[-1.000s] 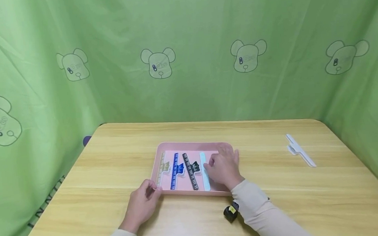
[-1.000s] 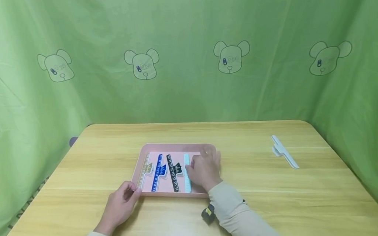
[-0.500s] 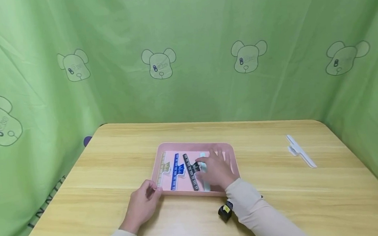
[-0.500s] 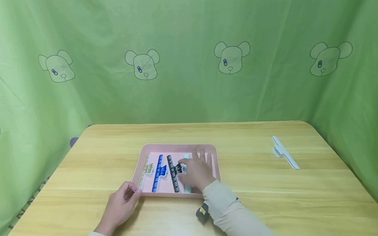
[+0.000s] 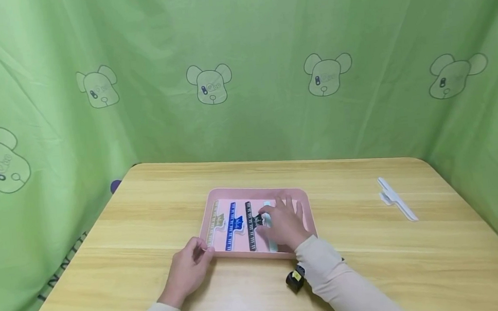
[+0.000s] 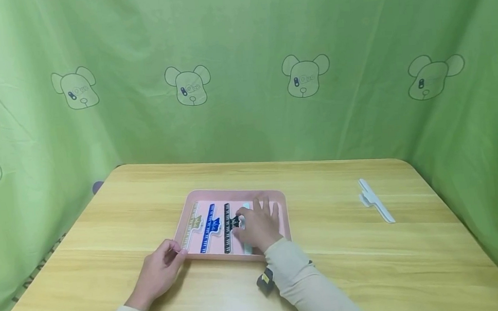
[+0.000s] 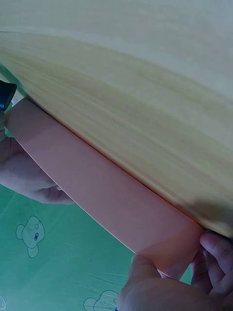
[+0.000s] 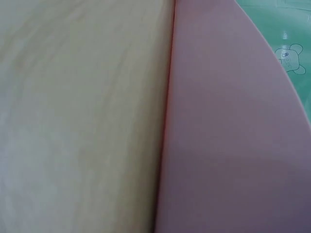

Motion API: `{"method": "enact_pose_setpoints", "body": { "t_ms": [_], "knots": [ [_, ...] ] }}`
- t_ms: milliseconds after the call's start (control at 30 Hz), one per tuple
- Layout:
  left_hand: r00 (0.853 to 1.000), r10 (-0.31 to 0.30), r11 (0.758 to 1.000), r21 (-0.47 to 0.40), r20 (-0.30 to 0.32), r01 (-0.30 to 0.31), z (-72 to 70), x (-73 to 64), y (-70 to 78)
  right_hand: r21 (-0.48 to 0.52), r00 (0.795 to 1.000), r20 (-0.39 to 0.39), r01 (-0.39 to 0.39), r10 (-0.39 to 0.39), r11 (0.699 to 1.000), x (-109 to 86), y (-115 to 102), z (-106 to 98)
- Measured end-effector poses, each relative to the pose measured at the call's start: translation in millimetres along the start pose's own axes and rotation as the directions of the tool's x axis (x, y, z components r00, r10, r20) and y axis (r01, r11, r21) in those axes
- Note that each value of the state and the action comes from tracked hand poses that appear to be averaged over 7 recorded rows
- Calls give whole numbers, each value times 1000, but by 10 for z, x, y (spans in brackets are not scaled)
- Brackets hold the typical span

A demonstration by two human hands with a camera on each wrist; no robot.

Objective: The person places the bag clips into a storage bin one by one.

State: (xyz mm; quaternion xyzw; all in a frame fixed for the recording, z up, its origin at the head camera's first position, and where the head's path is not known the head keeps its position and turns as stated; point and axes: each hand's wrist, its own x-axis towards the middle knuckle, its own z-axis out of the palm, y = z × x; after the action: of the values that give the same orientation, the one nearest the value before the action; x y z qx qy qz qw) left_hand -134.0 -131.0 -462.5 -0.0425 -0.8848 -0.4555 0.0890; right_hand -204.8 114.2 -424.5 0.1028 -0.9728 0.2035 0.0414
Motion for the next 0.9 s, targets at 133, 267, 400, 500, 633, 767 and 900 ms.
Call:
{"method": "enact_pose_setpoints", "body": {
  "t_ms": [133, 267, 400, 500, 633, 767, 900],
  "knots": [
    [1000, 0, 1000, 0, 1, 0, 6, 3, 0, 7, 1000, -15, -1, 1, 1000, -3, 11, 6],
    [1000, -12, 1000, 2, 9, 12, 6, 1, 9, -5, 1000, -22, -1, 0, 1000, -28, 34, -40],
    [1000, -17, 1000, 11, 8, 17, 4, -4, 14, -57, 999, -37, 7, -9, 998, -38, 85, -128],
    [1000, -15, 1000, 14, 5, 15, 3, -9, 13, -102, 999, -46, 3, -8, 995, -41, 132, -185],
    [1000, -12, 1000, 9, 2, 12, -5, -7, 14, -132, 999, -38, -19, 14, 991, -48, 189, -213],
    [1000, -8, 1000, 10, 3, 8, -7, -7, 13, -127, 999, -28, -31, 27, 991, -59, 203, -201],
    [1000, -5, 1000, 14, 5, 4, -1, -10, 11, -132, 999, -26, -33, 30, 991, -71, 191, -178]
  ]
}}
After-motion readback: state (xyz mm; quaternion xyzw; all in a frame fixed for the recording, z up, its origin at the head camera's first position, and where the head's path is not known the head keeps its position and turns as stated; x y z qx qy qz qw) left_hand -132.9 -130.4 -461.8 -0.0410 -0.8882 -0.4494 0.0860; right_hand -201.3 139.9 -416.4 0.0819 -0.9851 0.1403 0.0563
